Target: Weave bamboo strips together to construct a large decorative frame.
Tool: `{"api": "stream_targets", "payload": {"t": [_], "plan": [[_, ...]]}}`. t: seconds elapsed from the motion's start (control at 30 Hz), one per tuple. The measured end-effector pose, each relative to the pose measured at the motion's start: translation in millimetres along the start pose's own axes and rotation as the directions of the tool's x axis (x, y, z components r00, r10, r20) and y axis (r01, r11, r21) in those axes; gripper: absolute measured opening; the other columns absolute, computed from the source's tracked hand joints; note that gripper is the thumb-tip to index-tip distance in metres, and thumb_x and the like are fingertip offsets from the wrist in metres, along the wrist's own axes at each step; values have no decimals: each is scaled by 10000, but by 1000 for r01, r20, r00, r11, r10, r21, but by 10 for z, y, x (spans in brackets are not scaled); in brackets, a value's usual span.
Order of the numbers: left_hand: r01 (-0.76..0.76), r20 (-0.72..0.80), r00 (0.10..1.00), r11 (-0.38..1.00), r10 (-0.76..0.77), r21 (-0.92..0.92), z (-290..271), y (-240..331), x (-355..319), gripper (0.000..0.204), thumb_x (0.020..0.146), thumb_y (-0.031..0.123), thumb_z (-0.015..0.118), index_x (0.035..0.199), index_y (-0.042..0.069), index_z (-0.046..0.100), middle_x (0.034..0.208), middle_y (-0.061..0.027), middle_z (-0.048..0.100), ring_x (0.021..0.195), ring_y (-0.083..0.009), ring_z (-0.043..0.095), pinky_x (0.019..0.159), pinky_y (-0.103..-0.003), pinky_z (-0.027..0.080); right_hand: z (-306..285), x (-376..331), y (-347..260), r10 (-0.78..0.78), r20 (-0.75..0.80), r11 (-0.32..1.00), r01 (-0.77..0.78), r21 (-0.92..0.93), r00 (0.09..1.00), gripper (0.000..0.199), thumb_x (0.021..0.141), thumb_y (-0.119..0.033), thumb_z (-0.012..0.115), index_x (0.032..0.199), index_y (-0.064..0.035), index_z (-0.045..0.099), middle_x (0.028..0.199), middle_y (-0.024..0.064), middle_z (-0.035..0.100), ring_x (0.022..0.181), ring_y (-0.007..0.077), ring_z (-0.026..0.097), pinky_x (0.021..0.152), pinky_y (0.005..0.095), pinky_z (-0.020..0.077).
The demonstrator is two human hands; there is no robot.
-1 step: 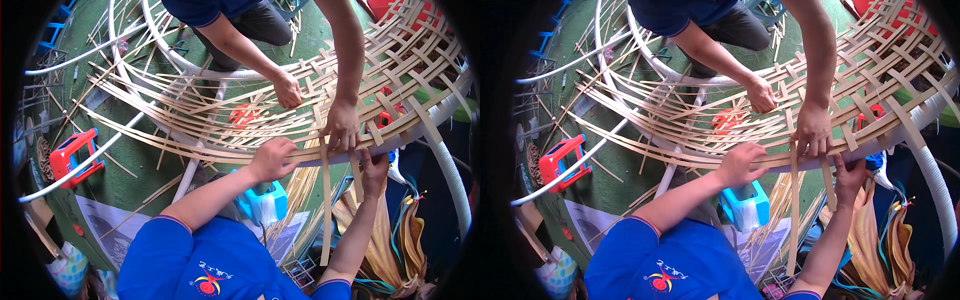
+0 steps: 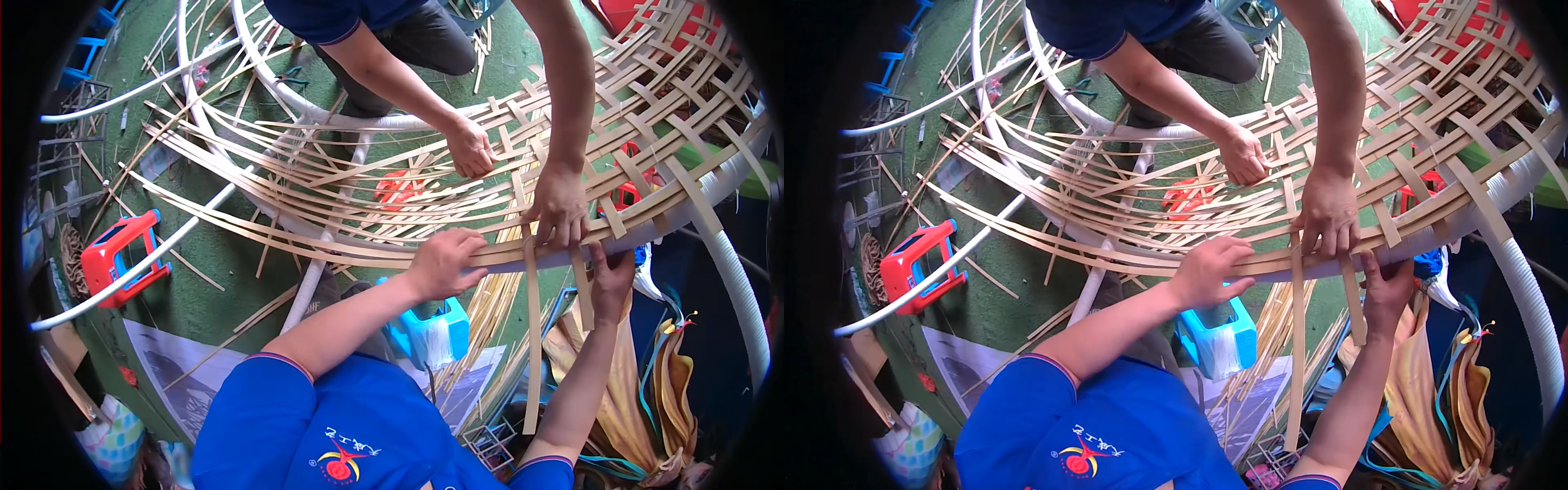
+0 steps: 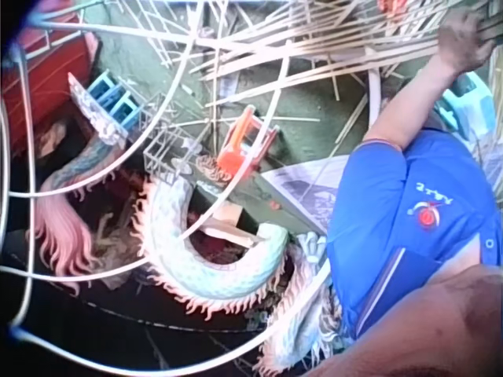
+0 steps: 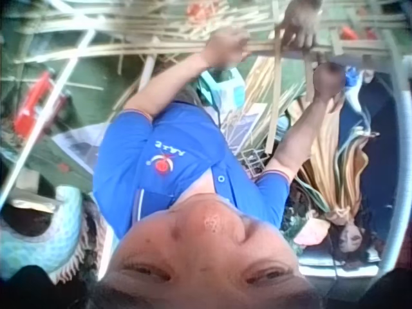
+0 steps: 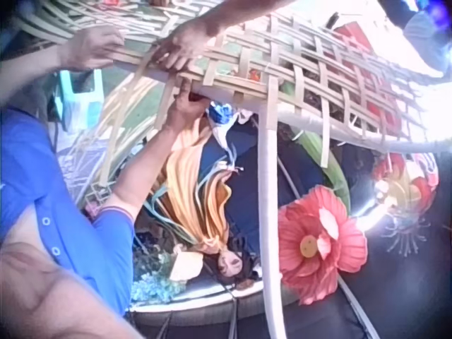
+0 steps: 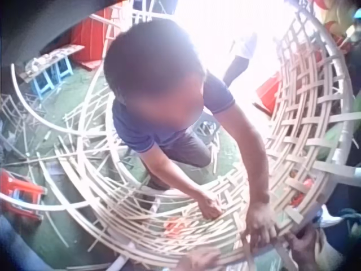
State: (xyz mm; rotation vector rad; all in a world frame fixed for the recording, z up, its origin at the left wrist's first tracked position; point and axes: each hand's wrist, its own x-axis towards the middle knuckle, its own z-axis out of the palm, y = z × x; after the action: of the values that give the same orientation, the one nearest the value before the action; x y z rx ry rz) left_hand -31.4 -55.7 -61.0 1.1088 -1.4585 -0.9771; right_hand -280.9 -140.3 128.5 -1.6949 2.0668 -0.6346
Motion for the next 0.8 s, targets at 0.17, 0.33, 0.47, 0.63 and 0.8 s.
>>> {"api": "stream_targets", "payload": {"t": [0.17,0.33,0.47,0.63,0.8], "plan": [[-100,55,994,988,94,117,51,-80,-166,496,754,245,819,1184,73,639,1172,-133,666,1067,-319,659,925,-425,534,-16,4,6,28,9,999,-28,-18,1000,598,865,-326,846,1268,-16,530,928,38,658,759,93,618,578,246,519],[-143,61,989,975,135,170,76,-191,-223,448,772,206,809,1174,89,649,1121,-89,673,1020,-280,672,876,-406,545,-5,-9,-21,47,5,998,-47,-44,999,587,867,-351,840,1243,-16,538,918,47,661,746,103,624,575,247,524],[-205,62,978,963,197,172,101,-260,-215,366,812,197,776,1147,98,668,1063,-70,684,962,-266,686,817,-392,559,-26,-8,49,37,-4,997,-37,-71,999,567,862,-379,840,1185,-12,552,905,53,670,741,117,635,576,256,529],[-264,83,964,940,252,216,74,-297,-197,260,881,171,708,1127,93,685,1027,-76,692,913,-263,692,783,-387,564,-13,17,5,60,25,993,-57,-102,998,491,901,-340,808,1193,-28,567,927,33,658,741,91,598,589,248,485],[-269,63,963,946,262,181,72,-276,-178,264,877,154,723,1129,84,690,1022,-89,692,894,-277,691,761,-391,576,-6,0,-82,41,4,993,-41,-113,999,481,898,-343,811,1180,-30,579,927,35,664,735,94,613,569,246,498]]}}
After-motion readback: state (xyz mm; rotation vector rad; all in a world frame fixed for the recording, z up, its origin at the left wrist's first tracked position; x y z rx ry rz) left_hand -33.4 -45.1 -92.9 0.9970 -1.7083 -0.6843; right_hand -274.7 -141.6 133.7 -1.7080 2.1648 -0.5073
